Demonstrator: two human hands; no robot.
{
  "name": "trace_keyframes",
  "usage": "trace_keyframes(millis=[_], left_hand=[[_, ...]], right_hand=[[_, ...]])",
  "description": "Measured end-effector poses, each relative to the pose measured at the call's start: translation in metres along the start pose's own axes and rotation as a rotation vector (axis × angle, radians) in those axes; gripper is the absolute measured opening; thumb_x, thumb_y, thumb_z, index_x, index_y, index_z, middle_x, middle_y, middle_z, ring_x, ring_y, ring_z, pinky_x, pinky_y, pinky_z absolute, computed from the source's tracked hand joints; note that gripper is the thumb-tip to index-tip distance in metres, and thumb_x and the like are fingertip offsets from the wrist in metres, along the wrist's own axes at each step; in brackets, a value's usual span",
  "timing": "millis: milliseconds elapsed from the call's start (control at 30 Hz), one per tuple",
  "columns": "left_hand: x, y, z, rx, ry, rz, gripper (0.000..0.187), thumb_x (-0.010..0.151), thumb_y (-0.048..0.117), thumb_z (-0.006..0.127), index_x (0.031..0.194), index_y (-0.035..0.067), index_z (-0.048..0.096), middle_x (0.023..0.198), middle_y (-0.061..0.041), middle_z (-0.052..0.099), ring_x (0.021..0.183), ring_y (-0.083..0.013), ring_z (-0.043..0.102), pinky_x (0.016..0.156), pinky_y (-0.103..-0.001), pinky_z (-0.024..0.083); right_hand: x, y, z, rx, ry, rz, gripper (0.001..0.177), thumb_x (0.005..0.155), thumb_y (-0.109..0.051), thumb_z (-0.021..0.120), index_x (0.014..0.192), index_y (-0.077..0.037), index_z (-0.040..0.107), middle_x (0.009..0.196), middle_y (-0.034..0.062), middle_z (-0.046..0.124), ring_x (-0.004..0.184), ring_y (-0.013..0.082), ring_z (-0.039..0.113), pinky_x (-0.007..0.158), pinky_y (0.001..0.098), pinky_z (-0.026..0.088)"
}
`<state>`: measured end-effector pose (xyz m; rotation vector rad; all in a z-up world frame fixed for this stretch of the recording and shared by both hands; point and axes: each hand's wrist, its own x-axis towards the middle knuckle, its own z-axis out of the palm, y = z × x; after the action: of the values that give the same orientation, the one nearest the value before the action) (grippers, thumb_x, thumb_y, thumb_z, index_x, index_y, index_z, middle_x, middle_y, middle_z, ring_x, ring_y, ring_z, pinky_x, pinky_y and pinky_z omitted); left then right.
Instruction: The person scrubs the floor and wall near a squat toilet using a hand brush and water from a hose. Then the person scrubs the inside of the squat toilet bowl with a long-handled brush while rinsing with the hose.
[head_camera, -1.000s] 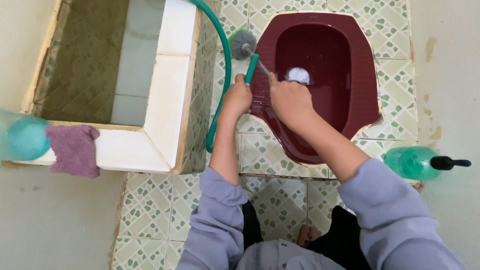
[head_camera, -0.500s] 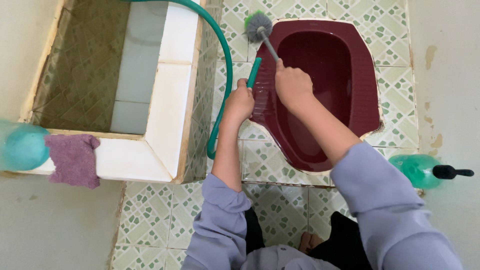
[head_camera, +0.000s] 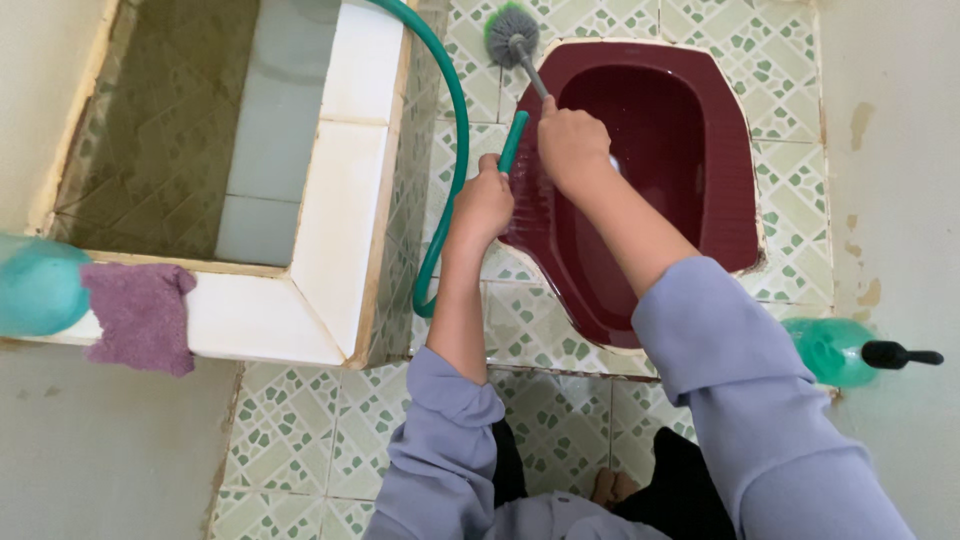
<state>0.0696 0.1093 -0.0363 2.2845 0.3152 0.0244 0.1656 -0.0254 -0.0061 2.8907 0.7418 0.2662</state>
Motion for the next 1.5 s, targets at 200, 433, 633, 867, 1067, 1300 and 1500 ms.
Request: trace_keyframes(millis=[200, 433, 633, 867, 1067, 1300, 1500], left_hand=[[0.001, -0.004, -0.004, -0.026, -0.011, 0.002, 0.037, 0.103, 0.023, 0.044, 0.135, 0.006, 0.049, 0.09, -0.027, 0.073, 0.088, -0.0474, 0.07, 0.082, -0.057, 0.052], [-0.003, 0.011, 0.007, -0.023, -0.052, -0.014, 0.038, 0.103, 0.023, 0.043, 0.137, 0.006, 0.048, 0.096, -0.029, 0.073, 0.092, -0.0481, 0.07, 0.085, -0.056, 0.051], [-0.005, 0.011, 0.01, -0.01, -0.058, -0.009, 0.038, 0.104, 0.023, 0.044, 0.137, 0.006, 0.048, 0.101, -0.029, 0.072, 0.098, -0.0492, 0.068, 0.088, -0.057, 0.05], [-0.003, 0.016, 0.014, -0.03, -0.044, 0.043, 0.039, 0.103, 0.023, 0.044, 0.136, 0.005, 0.049, 0.103, -0.03, 0.072, 0.099, -0.0494, 0.068, 0.088, -0.056, 0.05], [0.002, 0.024, 0.03, 0.008, -0.07, 0.029, 0.037, 0.103, 0.023, 0.044, 0.135, 0.007, 0.051, 0.104, -0.029, 0.072, 0.1, -0.0502, 0.067, 0.089, -0.057, 0.049], [-0.002, 0.03, 0.031, -0.001, -0.096, 0.013, 0.036, 0.104, 0.023, 0.042, 0.135, 0.008, 0.05, 0.103, -0.028, 0.072, 0.1, -0.0492, 0.067, 0.089, -0.057, 0.049], [0.002, 0.034, 0.048, 0.026, -0.101, 0.047, 0.036, 0.104, 0.023, 0.042, 0.137, 0.009, 0.048, 0.102, -0.03, 0.072, 0.099, -0.0505, 0.067, 0.09, -0.059, 0.048]], right_hand=[[-0.1, -0.009, -0.022, -0.061, -0.147, -0.05, 0.054, 0.094, -0.007, 0.055, 0.147, 0.0, 0.051, 0.074, 0.0123, 0.074, 0.063, 0.028, 0.075, 0.049, 0.0419, 0.06], [-0.062, 0.003, -0.012, -0.091, -0.05, -0.043, 0.053, 0.096, -0.007, 0.057, 0.148, -0.002, 0.053, 0.074, 0.01, 0.074, 0.064, 0.0253, 0.075, 0.049, 0.039, 0.059], [0.0, 0.029, 0.019, -0.078, -0.064, 0.108, 0.052, 0.095, -0.009, 0.057, 0.146, -0.006, 0.053, 0.082, 0.0115, 0.076, 0.071, 0.0282, 0.076, 0.054, 0.0414, 0.06], [-0.058, 0.079, 0.013, -0.077, -0.143, 0.237, 0.06, 0.093, -0.004, 0.055, 0.152, 0.004, 0.045, 0.08, 0.0176, 0.074, 0.068, 0.0313, 0.076, 0.052, 0.0421, 0.061], [-0.107, 0.062, 0.006, -0.105, -0.241, 0.038, 0.063, 0.095, -0.002, 0.051, 0.157, 0.001, 0.038, 0.083, 0.0172, 0.074, 0.069, 0.0319, 0.076, 0.057, 0.0443, 0.062], [-0.085, 0.107, 0.003, -0.02, -0.195, 0.245, 0.058, 0.1, -0.005, 0.046, 0.157, -0.001, 0.038, 0.086, 0.0192, 0.074, 0.076, 0.0363, 0.075, 0.061, 0.0484, 0.06], [-0.107, 0.063, 0.017, -0.005, -0.146, 0.035, 0.064, 0.095, -0.004, 0.05, 0.158, -0.006, 0.038, 0.076, 0.0178, 0.073, 0.064, 0.0332, 0.073, 0.053, 0.0459, 0.059]])
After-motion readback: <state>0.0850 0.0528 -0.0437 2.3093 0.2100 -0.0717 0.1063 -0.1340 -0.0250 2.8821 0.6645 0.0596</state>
